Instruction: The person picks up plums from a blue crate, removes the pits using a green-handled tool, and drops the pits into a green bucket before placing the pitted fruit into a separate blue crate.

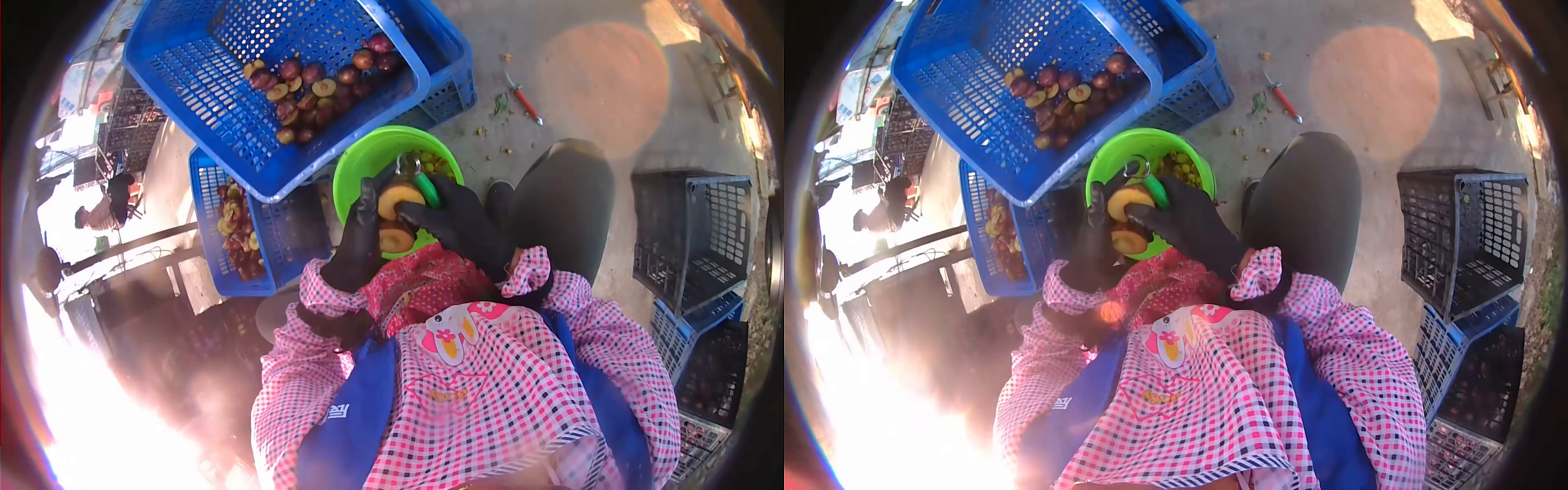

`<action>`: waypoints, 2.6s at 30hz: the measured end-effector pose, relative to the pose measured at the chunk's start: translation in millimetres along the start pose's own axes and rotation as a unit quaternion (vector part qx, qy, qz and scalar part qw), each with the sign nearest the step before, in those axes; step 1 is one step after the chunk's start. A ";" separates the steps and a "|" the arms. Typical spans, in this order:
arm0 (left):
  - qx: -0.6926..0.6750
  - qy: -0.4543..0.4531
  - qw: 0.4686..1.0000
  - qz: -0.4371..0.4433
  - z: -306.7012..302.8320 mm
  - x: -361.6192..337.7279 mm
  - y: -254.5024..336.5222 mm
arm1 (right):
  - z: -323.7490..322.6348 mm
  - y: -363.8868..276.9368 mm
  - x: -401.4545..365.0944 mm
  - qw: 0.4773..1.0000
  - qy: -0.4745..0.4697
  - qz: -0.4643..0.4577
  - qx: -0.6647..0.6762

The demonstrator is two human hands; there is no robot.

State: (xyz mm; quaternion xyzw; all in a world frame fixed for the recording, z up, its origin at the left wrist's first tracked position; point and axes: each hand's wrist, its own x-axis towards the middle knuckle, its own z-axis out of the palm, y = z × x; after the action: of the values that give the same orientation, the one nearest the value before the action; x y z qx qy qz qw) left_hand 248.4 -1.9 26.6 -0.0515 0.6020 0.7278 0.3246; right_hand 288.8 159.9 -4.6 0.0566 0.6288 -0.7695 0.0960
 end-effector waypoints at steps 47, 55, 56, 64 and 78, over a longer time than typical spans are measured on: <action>0.263 0.137 0.939 0.176 -37.2 13.6 -16.9 | 0.6 3.5 -15.7 0.908 -0.274 0.167 0.268; 0.740 0.495 0.443 0.102 -149.0 -53.2 133.8 | -5.0 12.2 -5.8 0.964 -0.181 0.140 0.136; 0.741 0.494 0.443 0.101 -153.5 -43.6 140.1 | -2.7 12.2 -4.2 0.964 -0.181 0.141 0.137; 0.852 0.040 0.518 0.064 -201.1 219.1 146.3 | -8.2 -17.7 13.3 0.958 -0.115 0.254 0.063; 0.660 -0.052 0.737 0.134 -110.3 161.6 131.9 | -7.7 -21.5 18.3 0.972 -0.028 0.218 0.089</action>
State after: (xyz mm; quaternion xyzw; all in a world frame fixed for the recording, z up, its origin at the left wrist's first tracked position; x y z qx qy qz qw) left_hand 16.4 -44.4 32.8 0.2952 0.9143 0.1850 0.2067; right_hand 266.0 170.1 10.6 0.1791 0.5272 -0.7845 0.2732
